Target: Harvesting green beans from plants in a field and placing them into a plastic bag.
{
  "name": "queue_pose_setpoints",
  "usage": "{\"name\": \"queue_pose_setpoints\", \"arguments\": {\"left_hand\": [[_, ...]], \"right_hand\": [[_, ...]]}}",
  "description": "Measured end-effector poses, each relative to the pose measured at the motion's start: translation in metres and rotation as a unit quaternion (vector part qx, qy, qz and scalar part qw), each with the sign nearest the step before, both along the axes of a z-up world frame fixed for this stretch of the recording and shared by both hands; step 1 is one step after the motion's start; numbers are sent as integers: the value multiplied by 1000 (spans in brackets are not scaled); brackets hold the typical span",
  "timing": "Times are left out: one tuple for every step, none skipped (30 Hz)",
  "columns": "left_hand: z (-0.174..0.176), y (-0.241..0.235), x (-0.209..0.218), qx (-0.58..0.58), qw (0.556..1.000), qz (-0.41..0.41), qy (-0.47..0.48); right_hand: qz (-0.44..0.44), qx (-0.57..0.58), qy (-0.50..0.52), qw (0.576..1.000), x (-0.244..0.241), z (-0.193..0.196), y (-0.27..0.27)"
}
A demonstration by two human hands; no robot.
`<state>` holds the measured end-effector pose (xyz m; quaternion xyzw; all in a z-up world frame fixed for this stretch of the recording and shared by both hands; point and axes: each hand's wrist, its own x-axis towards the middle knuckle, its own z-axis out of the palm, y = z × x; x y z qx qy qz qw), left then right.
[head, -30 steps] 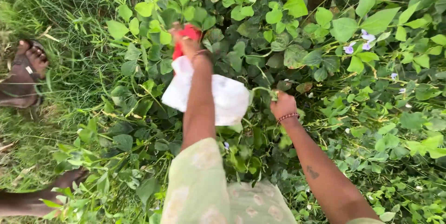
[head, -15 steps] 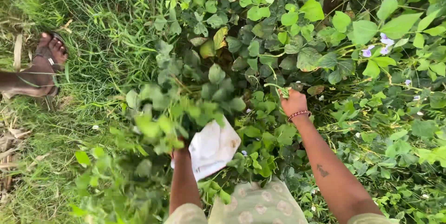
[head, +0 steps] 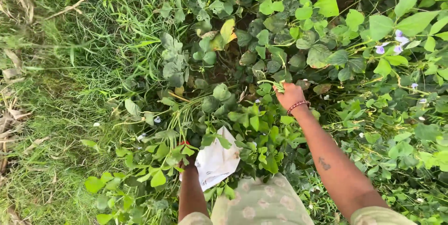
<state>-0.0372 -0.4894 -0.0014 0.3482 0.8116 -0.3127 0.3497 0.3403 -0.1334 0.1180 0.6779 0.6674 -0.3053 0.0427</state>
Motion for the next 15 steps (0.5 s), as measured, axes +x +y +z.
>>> {"name": "queue_pose_setpoints", "arguments": {"left_hand": [[-4,-4,3,4,1000,4,-3],[-9,-7,6,9,1000,8,-6],[-14,-10,9,14,1000,11,-10],[-18,-17,12,16,1000,13,-13],[-21,-23,14,18,1000,16,-17],[-32,-26,18,25,999,20,-19],[-44,-28,19,31,999,24,-21],[-52,-33,18,34,999,27,-24],[-56,-38,19,37,998,29,-28],[-59,-43,19,39,998,32,-30],[-63,-48,18,41,998,35,-32],[-62,-51,15,45,998,38,-34],[-64,-52,14,48,997,42,-35],[-70,-52,13,49,997,44,-37],[-67,-53,13,46,997,41,-38]], "right_hand": [[2,9,2,1000,6,-4,-4],[3,17,4,1000,12,-8,-8],[0,19,3,1000,17,-5,-8],[-3,-4,-9,1000,22,-2,-12],[-6,-27,-21,999,28,2,-17],[-8,-24,-21,999,32,8,-11],[-11,-38,-38,999,37,14,-6],[-15,-56,-56,997,42,21,-6],[-19,-56,-57,997,51,26,0],[-72,-56,-34,995,59,30,7],[-124,-57,-11,991,67,34,13],[-127,-56,-10,990,88,29,28],[-30,87,-119,989,109,24,43],[68,222,-224,946,132,19,54],[65,219,-225,947,146,37,69]]}}
